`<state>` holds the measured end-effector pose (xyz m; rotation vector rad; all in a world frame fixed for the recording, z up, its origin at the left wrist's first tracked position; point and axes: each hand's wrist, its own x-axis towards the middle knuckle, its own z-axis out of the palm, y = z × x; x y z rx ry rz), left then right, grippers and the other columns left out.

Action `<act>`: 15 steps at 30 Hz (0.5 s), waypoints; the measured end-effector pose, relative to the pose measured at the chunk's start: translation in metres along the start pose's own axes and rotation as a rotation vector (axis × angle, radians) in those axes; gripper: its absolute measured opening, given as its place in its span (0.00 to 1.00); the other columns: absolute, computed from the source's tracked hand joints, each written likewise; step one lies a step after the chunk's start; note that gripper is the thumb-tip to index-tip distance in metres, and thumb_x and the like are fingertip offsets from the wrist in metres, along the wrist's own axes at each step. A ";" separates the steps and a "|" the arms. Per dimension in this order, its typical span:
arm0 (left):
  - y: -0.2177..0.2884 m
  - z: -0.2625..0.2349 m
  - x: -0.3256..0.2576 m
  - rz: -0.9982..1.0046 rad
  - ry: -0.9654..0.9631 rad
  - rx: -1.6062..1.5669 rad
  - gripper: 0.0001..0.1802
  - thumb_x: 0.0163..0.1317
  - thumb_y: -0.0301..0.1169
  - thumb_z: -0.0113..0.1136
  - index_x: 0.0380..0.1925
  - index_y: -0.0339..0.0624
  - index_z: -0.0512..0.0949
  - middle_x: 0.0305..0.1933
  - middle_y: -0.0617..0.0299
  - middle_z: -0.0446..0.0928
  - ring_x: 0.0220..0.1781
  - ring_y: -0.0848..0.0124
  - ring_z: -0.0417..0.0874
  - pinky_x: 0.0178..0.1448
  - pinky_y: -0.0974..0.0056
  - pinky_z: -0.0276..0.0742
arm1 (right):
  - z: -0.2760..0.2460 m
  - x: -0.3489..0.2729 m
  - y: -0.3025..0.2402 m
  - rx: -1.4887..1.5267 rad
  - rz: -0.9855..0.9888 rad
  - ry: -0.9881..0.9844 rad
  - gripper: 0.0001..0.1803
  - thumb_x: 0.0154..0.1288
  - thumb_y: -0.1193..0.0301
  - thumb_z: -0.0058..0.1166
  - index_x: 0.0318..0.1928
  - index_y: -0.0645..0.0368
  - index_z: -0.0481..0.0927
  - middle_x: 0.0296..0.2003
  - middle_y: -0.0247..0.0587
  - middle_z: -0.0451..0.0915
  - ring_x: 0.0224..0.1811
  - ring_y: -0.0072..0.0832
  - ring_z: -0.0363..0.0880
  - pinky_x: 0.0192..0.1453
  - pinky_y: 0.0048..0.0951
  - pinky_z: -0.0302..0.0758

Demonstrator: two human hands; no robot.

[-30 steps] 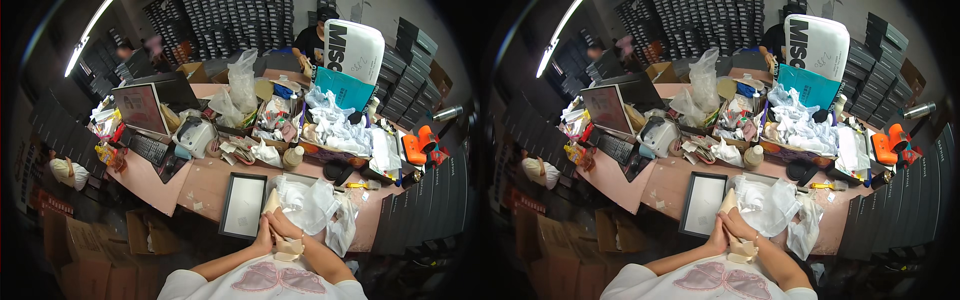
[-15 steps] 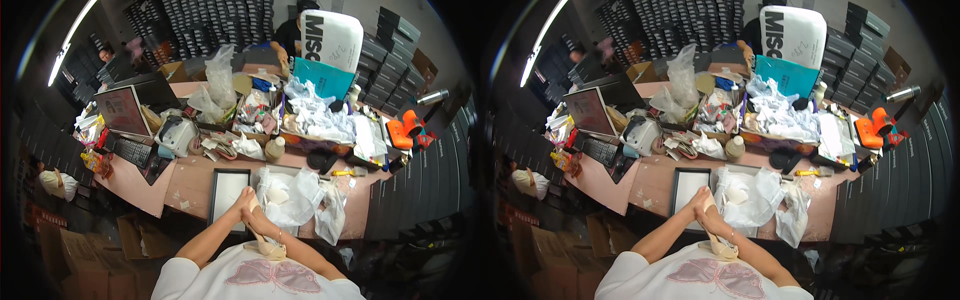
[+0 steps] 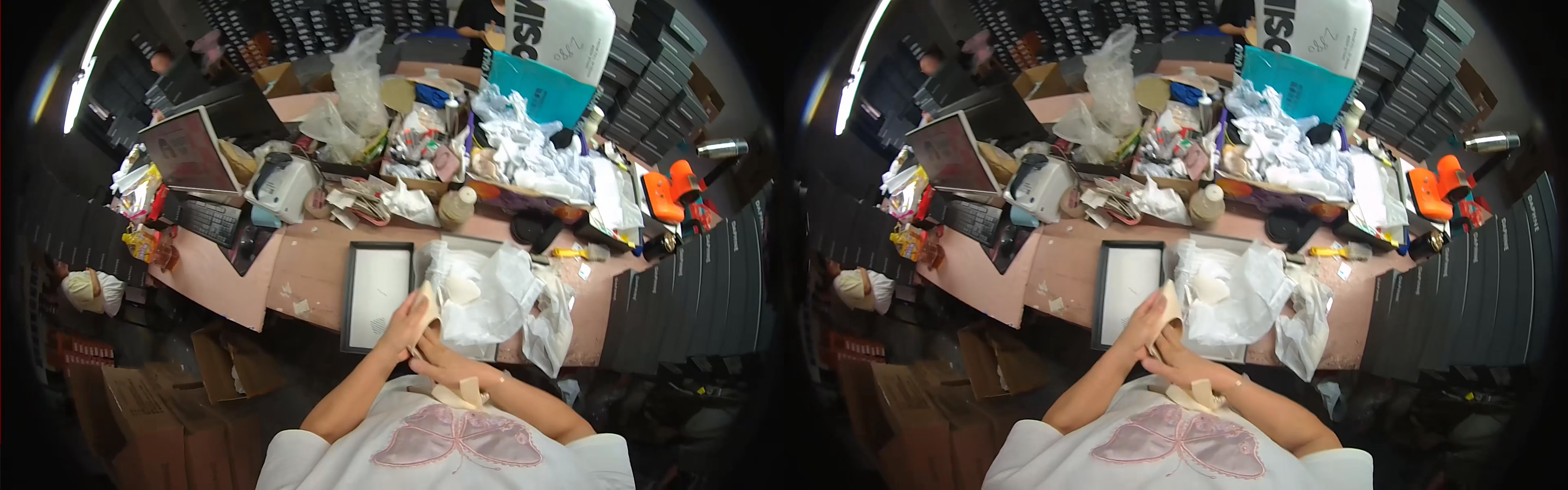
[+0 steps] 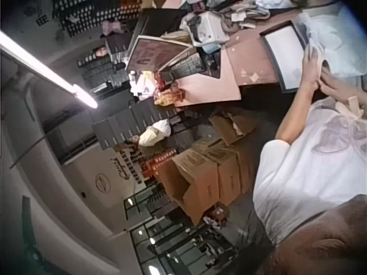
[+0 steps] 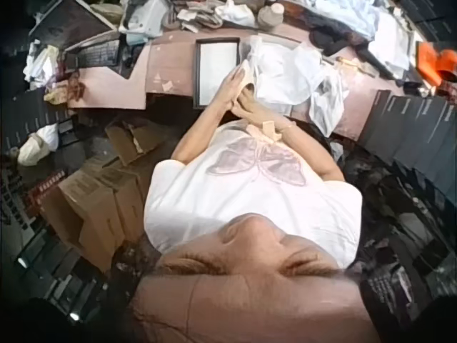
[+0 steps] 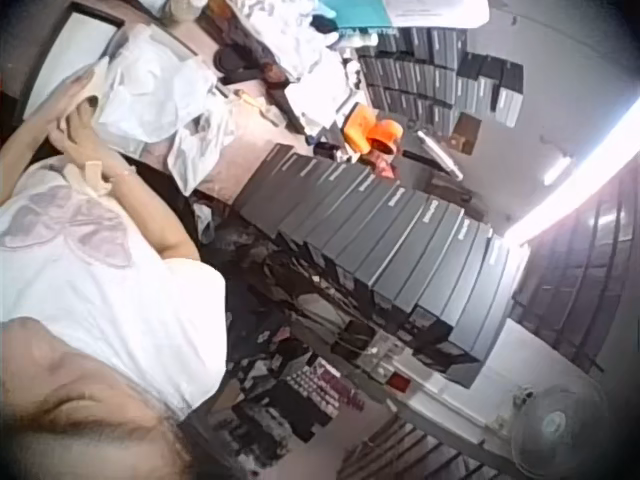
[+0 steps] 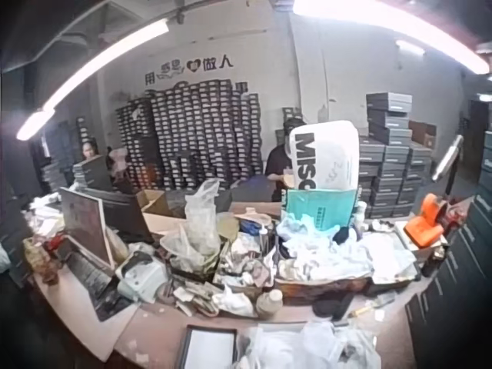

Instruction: Packing high-heeled shoes into a shoebox with tissue paper and tags.

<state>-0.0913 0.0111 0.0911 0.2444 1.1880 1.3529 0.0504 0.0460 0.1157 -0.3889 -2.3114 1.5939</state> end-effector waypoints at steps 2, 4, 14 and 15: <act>-0.007 0.007 -0.010 -0.049 0.106 -0.096 0.34 0.68 0.45 0.54 0.68 0.42 0.57 0.58 0.56 0.70 0.54 0.68 0.74 0.56 0.64 0.73 | -0.010 0.024 -0.005 0.157 0.477 -0.244 0.32 0.68 0.55 0.43 0.57 0.75 0.63 0.53 0.66 0.68 0.57 0.52 0.69 0.62 0.41 0.65; -0.001 -0.003 -0.004 -0.052 0.096 -0.035 0.33 0.70 0.46 0.51 0.68 0.45 0.57 0.56 0.58 0.71 0.53 0.68 0.75 0.55 0.63 0.75 | 0.021 0.029 0.022 0.039 0.220 0.042 0.27 0.68 0.56 0.44 0.49 0.74 0.69 0.38 0.62 0.75 0.39 0.52 0.75 0.50 0.43 0.71; 0.005 -0.018 -0.006 0.009 -0.184 -0.143 0.32 0.69 0.46 0.51 0.67 0.41 0.59 0.58 0.54 0.71 0.56 0.61 0.77 0.60 0.57 0.75 | -0.068 -0.018 0.034 -0.644 0.169 0.149 0.25 0.56 0.74 0.57 0.57 0.56 0.75 0.63 0.49 0.67 0.67 0.45 0.63 0.68 0.41 0.63; -0.001 -0.015 -0.007 -0.070 -0.172 -0.247 0.33 0.69 0.48 0.49 0.67 0.41 0.58 0.59 0.53 0.70 0.57 0.60 0.76 0.60 0.56 0.75 | -0.077 -0.013 0.053 -0.929 0.103 0.162 0.25 0.53 0.75 0.58 0.55 0.56 0.76 0.63 0.49 0.67 0.67 0.46 0.63 0.68 0.41 0.63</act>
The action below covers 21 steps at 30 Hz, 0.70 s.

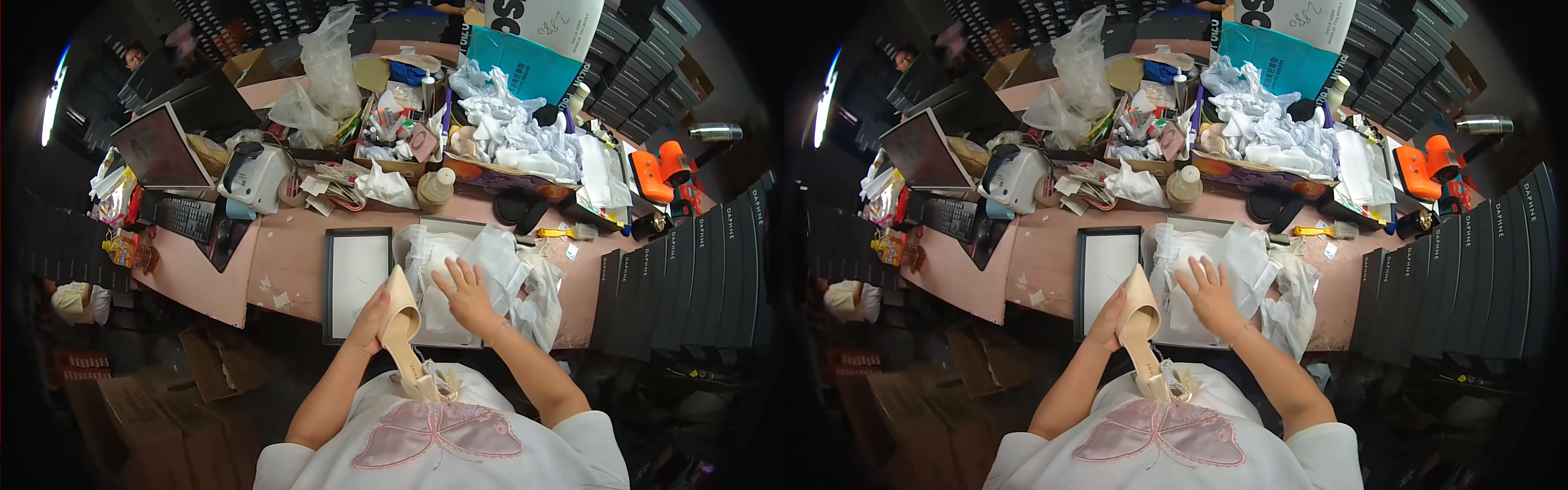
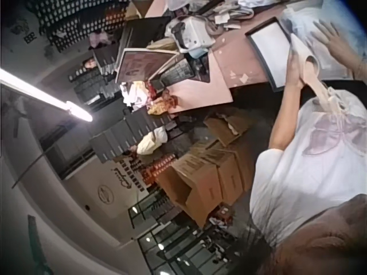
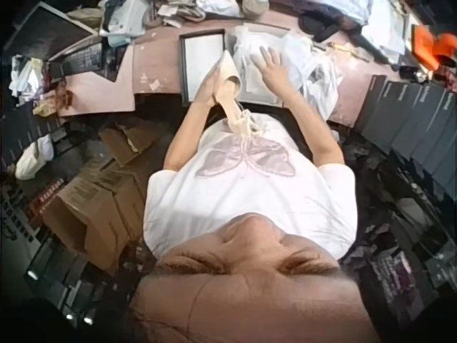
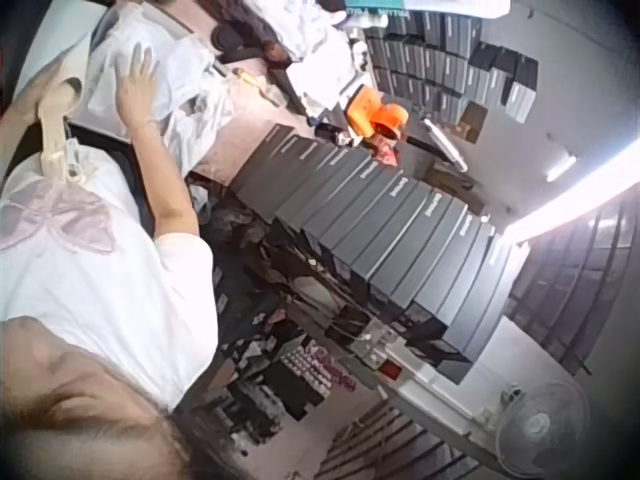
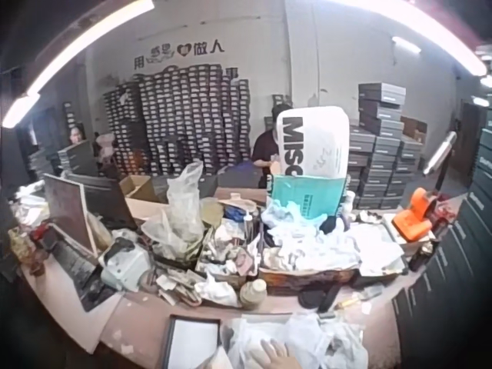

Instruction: Packing high-heeled shoes into a shoebox with tissue paper and tags.

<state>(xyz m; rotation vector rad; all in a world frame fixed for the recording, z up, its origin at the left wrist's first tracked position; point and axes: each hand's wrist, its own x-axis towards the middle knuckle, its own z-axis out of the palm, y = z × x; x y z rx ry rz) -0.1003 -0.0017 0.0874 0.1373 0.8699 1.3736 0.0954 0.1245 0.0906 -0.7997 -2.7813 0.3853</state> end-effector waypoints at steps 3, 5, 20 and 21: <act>-0.021 0.014 -0.013 -0.155 -0.005 -0.242 0.36 0.69 0.54 0.43 0.67 0.40 0.58 0.61 0.50 0.70 0.59 0.56 0.75 0.62 0.52 0.73 | 0.051 0.003 0.046 -0.246 -0.091 0.055 0.27 0.50 0.76 0.60 0.55 0.55 0.76 0.59 0.49 0.70 0.62 0.46 0.66 0.65 0.44 0.65; -0.029 0.040 -0.035 -0.169 0.034 -0.313 0.35 0.71 0.56 0.35 0.65 0.38 0.61 0.60 0.48 0.71 0.60 0.55 0.75 0.62 0.52 0.73 | 0.059 0.006 0.054 -0.118 -0.064 0.134 0.28 0.52 0.76 0.59 0.57 0.55 0.74 0.53 0.46 0.73 0.56 0.42 0.71 0.60 0.44 0.69; -0.041 0.043 -0.033 0.025 0.073 -0.202 0.33 0.70 0.57 0.39 0.64 0.44 0.62 0.61 0.57 0.67 0.62 0.66 0.69 0.63 0.57 0.69 | -0.009 -0.040 -0.055 1.172 0.421 -0.024 0.12 0.63 0.73 0.55 0.46 0.64 0.80 0.32 0.39 0.80 0.30 0.29 0.80 0.33 0.29 0.78; -0.044 0.046 -0.030 0.028 0.124 -0.204 0.32 0.71 0.56 0.39 0.64 0.46 0.60 0.61 0.58 0.67 0.62 0.66 0.69 0.65 0.57 0.66 | -0.012 -0.038 -0.049 0.811 0.240 -0.064 0.13 0.62 0.72 0.56 0.45 0.65 0.79 0.31 0.40 0.79 0.29 0.32 0.80 0.32 0.31 0.78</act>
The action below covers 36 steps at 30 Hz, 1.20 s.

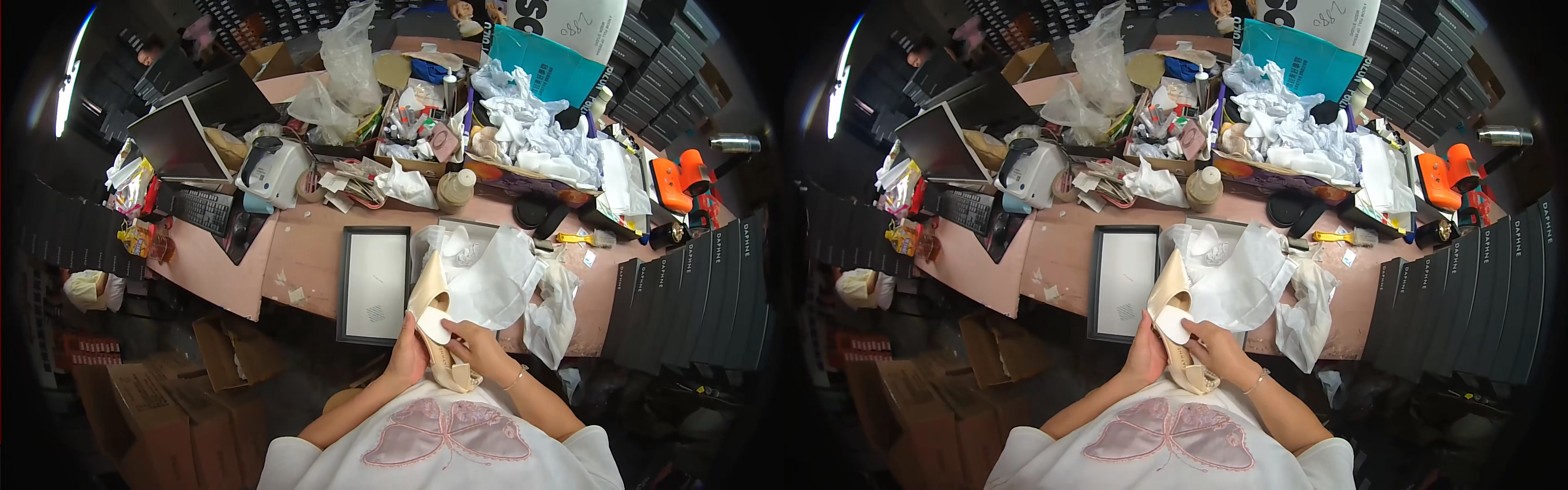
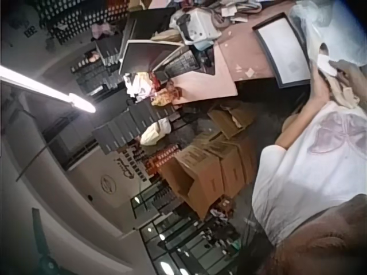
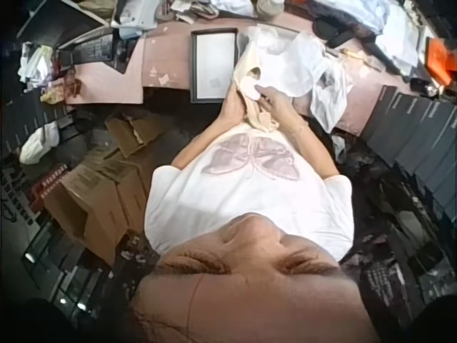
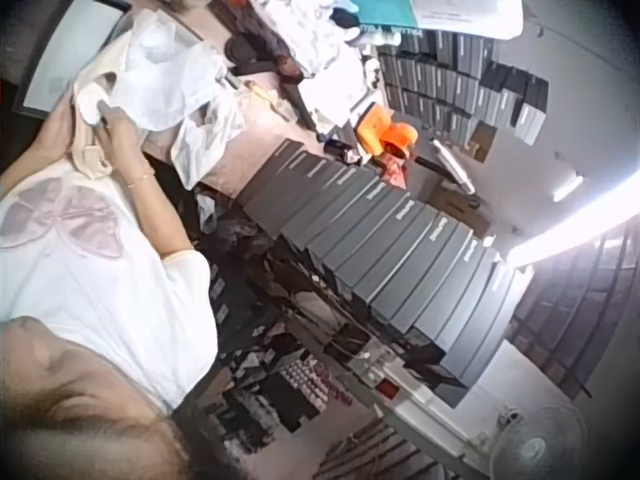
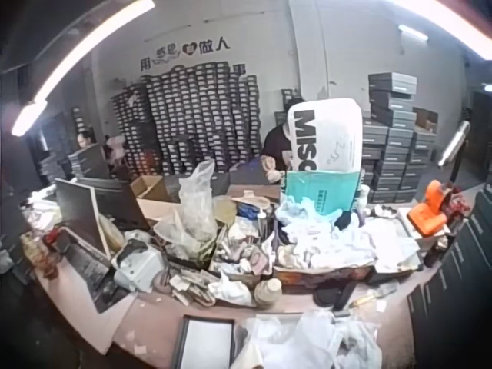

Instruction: Packing high-heeled shoes into a shoebox with tissue paper and tags.

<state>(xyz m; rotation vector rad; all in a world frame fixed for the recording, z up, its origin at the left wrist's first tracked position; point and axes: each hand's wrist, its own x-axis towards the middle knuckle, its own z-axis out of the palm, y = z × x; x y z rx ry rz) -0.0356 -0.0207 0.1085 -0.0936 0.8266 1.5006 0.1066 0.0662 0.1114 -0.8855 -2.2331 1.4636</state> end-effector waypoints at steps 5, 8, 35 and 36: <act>-0.012 -0.011 0.008 -0.023 0.034 0.137 0.30 0.72 0.48 0.44 0.68 0.48 0.52 0.66 0.57 0.62 0.68 0.64 0.64 0.69 0.54 0.62 | 0.016 0.036 0.000 -0.718 -0.185 -0.119 0.14 0.56 0.68 0.59 0.43 0.59 0.81 0.27 0.43 0.77 0.24 0.36 0.80 0.28 0.36 0.77; -0.008 -0.015 0.008 -0.042 0.068 0.108 0.28 0.71 0.41 0.49 0.66 0.48 0.54 0.64 0.57 0.63 0.61 0.63 0.71 0.66 0.52 0.68 | 0.002 0.062 0.004 -0.484 -0.194 -0.313 0.08 0.58 0.71 0.53 0.37 0.57 0.80 0.28 0.44 0.77 0.30 0.41 0.81 0.32 0.39 0.77; -0.005 -0.038 0.011 -0.228 0.202 0.061 0.23 0.71 0.43 0.44 0.58 0.37 0.65 0.49 0.53 0.75 0.42 0.64 0.80 0.49 0.57 0.81 | -0.038 0.166 0.131 -1.295 -0.283 -0.128 0.20 0.58 0.70 0.52 0.53 0.51 0.72 0.41 0.40 0.78 0.49 0.34 0.75 0.45 0.37 0.73; -0.005 -0.038 0.012 -0.224 0.218 0.059 0.24 0.71 0.43 0.45 0.58 0.37 0.65 0.49 0.53 0.75 0.42 0.64 0.80 0.49 0.57 0.81 | -0.034 0.163 0.130 -1.275 -0.282 -0.101 0.21 0.58 0.71 0.52 0.54 0.52 0.71 0.41 0.41 0.78 0.48 0.34 0.75 0.46 0.37 0.73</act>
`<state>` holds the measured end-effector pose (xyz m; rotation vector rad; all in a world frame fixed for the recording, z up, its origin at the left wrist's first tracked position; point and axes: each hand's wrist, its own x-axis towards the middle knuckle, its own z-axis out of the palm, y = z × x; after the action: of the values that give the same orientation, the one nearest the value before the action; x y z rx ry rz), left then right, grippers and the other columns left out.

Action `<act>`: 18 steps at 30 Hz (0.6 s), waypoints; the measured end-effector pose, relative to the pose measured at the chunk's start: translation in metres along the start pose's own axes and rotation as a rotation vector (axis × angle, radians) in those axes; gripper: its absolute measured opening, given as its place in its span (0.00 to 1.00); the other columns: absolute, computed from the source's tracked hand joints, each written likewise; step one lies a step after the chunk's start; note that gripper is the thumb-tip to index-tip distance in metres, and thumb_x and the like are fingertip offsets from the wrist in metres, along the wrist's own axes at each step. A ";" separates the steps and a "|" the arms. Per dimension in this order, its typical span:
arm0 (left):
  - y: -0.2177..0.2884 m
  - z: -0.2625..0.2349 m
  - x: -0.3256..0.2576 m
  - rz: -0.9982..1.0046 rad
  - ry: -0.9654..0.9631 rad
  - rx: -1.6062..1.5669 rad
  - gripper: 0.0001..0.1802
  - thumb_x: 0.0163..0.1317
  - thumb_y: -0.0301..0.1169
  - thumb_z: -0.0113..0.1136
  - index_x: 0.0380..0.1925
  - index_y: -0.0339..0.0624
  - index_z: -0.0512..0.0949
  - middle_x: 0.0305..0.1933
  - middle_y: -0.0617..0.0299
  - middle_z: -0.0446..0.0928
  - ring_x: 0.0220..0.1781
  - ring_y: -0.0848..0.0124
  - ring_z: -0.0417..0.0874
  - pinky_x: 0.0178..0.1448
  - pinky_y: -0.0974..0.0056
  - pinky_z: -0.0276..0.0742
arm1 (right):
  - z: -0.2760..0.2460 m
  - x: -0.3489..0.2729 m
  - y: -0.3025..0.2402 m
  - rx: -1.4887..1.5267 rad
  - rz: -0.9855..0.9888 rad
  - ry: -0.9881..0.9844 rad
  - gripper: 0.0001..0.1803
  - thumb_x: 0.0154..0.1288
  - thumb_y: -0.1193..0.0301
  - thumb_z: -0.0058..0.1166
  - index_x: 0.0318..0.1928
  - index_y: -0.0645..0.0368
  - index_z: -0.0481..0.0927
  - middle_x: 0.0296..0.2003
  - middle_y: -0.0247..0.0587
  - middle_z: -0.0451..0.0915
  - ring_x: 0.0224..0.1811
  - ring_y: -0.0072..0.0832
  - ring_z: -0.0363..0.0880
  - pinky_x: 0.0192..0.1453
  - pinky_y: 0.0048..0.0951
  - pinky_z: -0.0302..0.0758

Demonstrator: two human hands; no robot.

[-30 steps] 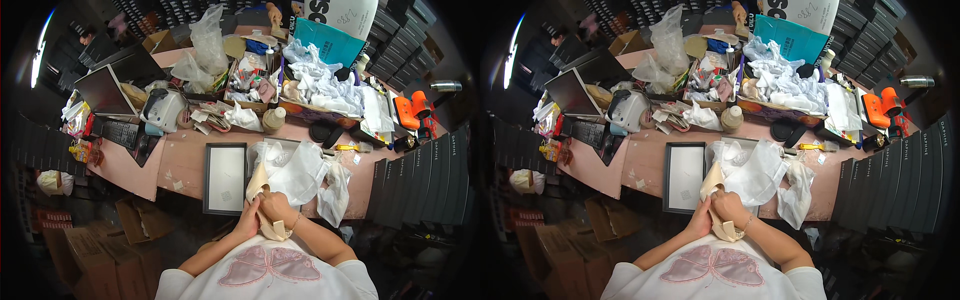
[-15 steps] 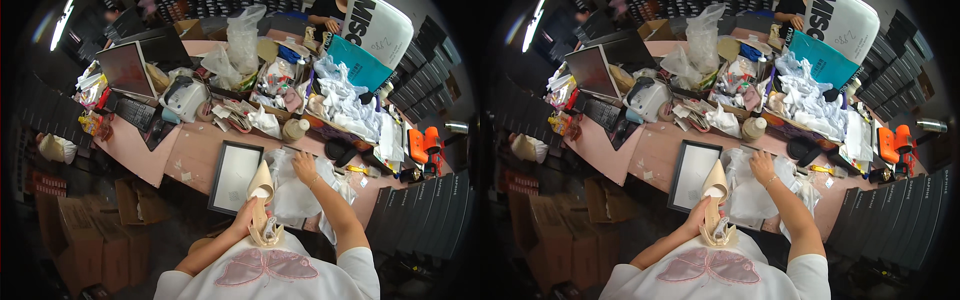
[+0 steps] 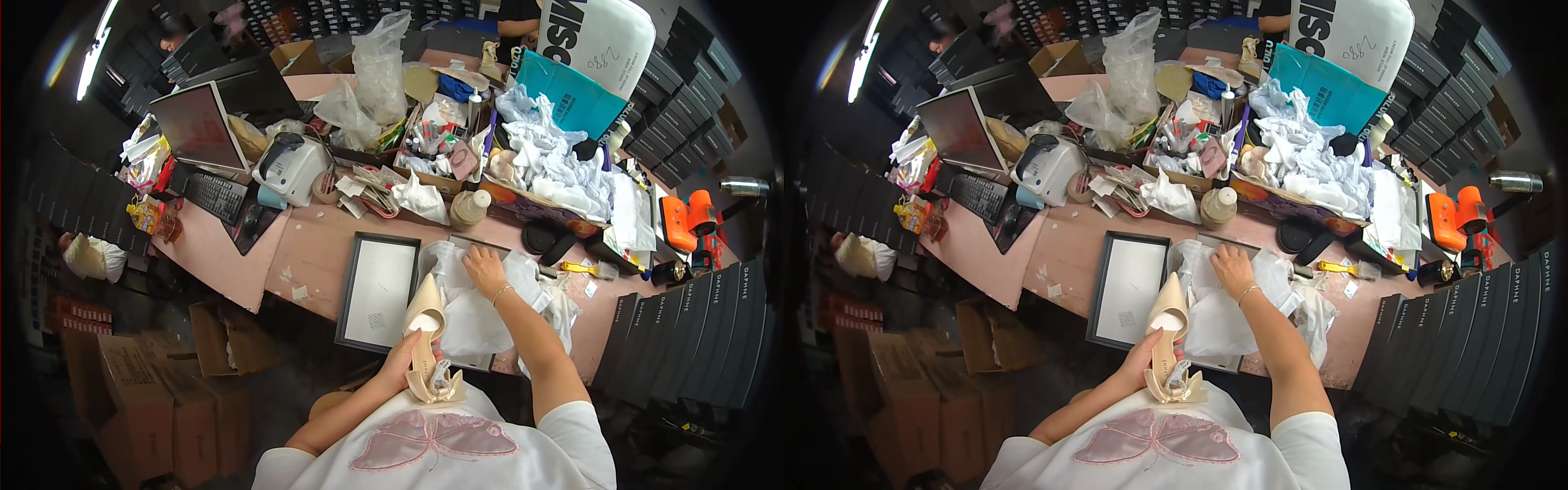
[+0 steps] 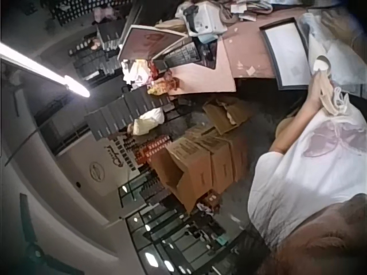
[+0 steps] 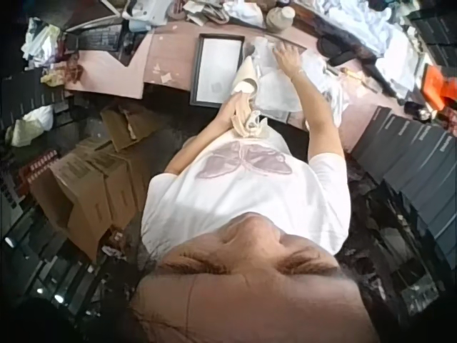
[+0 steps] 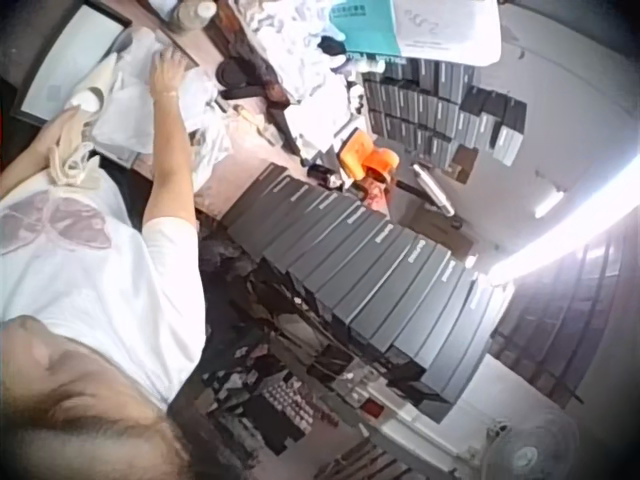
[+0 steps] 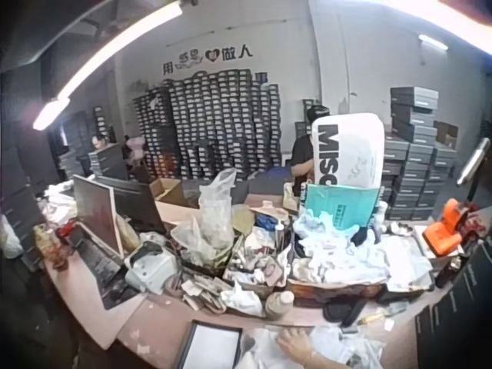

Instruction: Packing high-heeled shoes into a shoebox with tissue paper and tags.

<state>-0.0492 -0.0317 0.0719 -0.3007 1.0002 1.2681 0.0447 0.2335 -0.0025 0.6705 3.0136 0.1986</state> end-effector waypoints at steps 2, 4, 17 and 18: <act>0.000 0.003 0.001 -0.006 0.002 -0.011 0.24 0.71 0.43 0.45 0.58 0.36 0.65 0.49 0.53 0.74 0.43 0.64 0.80 0.50 0.57 0.80 | -0.001 -0.001 -0.001 0.055 0.049 -0.032 0.23 0.58 0.71 0.54 0.55 0.53 0.69 0.42 0.42 0.78 0.47 0.36 0.77 0.45 0.37 0.74; -0.002 0.005 0.000 -0.031 -0.011 -0.019 0.24 0.71 0.43 0.45 0.58 0.36 0.65 0.49 0.53 0.74 0.43 0.64 0.80 0.51 0.57 0.80 | -0.004 -0.002 -0.002 0.147 0.118 -0.145 0.25 0.57 0.72 0.55 0.57 0.54 0.67 0.42 0.43 0.78 0.44 0.38 0.80 0.44 0.37 0.75; -0.007 0.004 -0.002 -0.013 0.025 0.036 0.25 0.71 0.45 0.46 0.59 0.38 0.67 0.52 0.56 0.75 0.48 0.66 0.78 0.55 0.59 0.78 | 0.005 -0.004 -0.008 0.330 0.316 -0.109 0.28 0.52 0.54 0.65 0.49 0.57 0.77 0.45 0.46 0.75 0.48 0.42 0.76 0.49 0.43 0.74; -0.008 0.000 -0.001 -0.008 0.019 0.034 0.25 0.71 0.45 0.46 0.59 0.38 0.67 0.52 0.56 0.75 0.48 0.66 0.78 0.55 0.59 0.78 | 0.000 -0.001 -0.010 0.333 0.316 -0.124 0.28 0.52 0.53 0.65 0.48 0.57 0.78 0.44 0.45 0.75 0.49 0.42 0.75 0.50 0.44 0.72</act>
<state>-0.0425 -0.0354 0.0703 -0.2902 1.0348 1.2417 0.0412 0.2247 -0.0039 1.1388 2.8280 -0.3316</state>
